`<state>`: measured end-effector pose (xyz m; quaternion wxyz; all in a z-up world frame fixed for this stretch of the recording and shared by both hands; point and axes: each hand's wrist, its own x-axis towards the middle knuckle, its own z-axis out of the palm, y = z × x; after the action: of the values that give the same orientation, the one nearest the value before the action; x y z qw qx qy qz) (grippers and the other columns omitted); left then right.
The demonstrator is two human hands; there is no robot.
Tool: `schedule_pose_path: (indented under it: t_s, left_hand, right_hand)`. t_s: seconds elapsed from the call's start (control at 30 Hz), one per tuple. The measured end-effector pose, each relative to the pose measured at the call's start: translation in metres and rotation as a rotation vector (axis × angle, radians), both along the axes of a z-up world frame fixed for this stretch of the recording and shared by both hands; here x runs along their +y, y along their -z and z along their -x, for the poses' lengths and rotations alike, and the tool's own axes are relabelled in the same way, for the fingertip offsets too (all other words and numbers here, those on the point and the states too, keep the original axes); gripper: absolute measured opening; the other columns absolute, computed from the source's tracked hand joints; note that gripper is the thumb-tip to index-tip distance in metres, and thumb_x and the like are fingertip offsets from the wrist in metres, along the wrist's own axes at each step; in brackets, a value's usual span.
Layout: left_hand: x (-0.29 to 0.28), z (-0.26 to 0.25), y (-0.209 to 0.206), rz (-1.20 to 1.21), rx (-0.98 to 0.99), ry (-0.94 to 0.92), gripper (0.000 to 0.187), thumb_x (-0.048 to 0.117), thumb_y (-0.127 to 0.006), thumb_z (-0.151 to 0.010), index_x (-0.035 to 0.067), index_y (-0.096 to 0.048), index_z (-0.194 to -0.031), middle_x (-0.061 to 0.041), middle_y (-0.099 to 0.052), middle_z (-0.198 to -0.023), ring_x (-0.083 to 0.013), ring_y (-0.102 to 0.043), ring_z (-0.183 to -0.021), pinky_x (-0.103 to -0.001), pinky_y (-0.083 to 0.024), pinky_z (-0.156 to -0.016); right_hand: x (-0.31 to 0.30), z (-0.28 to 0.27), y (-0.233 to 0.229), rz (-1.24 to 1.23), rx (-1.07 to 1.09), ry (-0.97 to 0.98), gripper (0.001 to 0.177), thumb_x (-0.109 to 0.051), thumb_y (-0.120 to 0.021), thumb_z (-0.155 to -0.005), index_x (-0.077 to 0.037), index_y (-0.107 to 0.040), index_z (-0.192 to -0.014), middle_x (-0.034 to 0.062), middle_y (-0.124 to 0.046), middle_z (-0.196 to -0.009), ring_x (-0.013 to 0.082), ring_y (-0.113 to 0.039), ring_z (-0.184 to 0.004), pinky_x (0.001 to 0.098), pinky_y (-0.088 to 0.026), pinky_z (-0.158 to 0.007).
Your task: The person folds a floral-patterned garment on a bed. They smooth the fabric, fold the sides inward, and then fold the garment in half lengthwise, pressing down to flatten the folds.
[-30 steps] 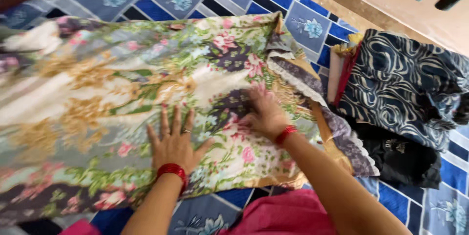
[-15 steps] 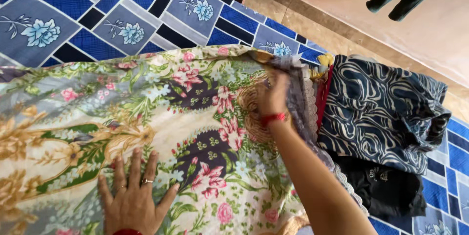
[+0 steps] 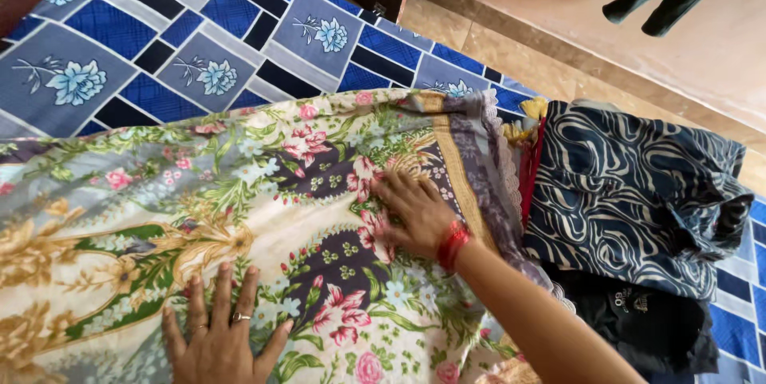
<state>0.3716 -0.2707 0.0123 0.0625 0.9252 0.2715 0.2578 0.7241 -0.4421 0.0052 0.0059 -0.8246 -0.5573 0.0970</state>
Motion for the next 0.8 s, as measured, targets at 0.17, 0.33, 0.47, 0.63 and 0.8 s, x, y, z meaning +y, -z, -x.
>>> schedule_pose_path:
  t_s: [0.17,0.33,0.47,0.63,0.8]
  left_hand:
    - [-0.011,-0.054,-0.003,0.043,0.176,0.317,0.092,0.069,-0.044,-0.086,0.017,-0.022,-0.159,-0.015,-0.021,-0.163,-0.0413,-0.013,-0.149,-0.071,-0.006,-0.114]
    - [-0.073,-0.196,0.003,0.055,0.24,0.759,0.083,0.046,-0.045,-0.093,0.008,-0.017,-0.16,-0.013,-0.016,-0.168,-0.0305,-0.014,-0.154,-0.055,-0.007,-0.12]
    - [-0.058,-0.29,-0.014,-0.146,0.602,0.6,0.076,0.043,-0.039,-0.099,0.007,-0.015,-0.161,-0.013,-0.006,-0.17,-0.0289,-0.011,-0.153,-0.055,-0.005,-0.123]
    - [-0.003,-0.343,-0.044,0.137,0.54,0.314,0.072,0.06,-0.038,-0.098,0.025,-0.021,-0.159,-0.008,-0.01,-0.167,-0.031,-0.012,-0.154,-0.055,-0.011,-0.124]
    - [0.024,-0.399,-0.043,0.214,0.241,0.166,0.072,0.044,-0.064,-0.095,0.009,-0.042,-0.154,-0.013,-0.031,-0.163,-0.0369,-0.039,-0.146,-0.052,-0.038,-0.116]
  right_hand:
    - [-0.027,0.016,-0.025,-0.195,-0.08,0.498,0.076,-0.064,-0.04,-0.097,-0.02,-0.03,-0.159,0.0155,-0.02,-0.167,0.0352,-0.013,-0.154,0.0496,-0.007,-0.122]
    - [-0.035,0.006,-0.015,-0.275,-0.108,0.537,0.064,-0.044,-0.04,-0.101,-0.016,-0.036,-0.158,0.0147,-0.032,-0.164,0.0342,-0.021,-0.154,0.0512,-0.011,-0.124]
    - [-0.029,-0.001,0.002,-0.346,-0.117,0.57,0.056,-0.034,-0.039,-0.101,-0.014,-0.042,-0.153,0.0122,-0.035,-0.164,0.0328,-0.023,-0.154,0.0515,-0.014,-0.123]
    - [-0.032,0.002,-0.002,-0.35,-0.135,0.562,0.055,-0.034,-0.04,-0.102,-0.014,-0.043,-0.153,0.0133,-0.033,-0.164,0.034,-0.023,-0.153,0.0515,-0.015,-0.123]
    - [-0.021,-0.001,-0.015,-0.32,-0.155,0.559,0.058,-0.035,-0.041,-0.101,-0.018,-0.038,-0.156,0.0152,-0.03,-0.163,0.037,-0.02,-0.151,0.0549,-0.013,-0.119]
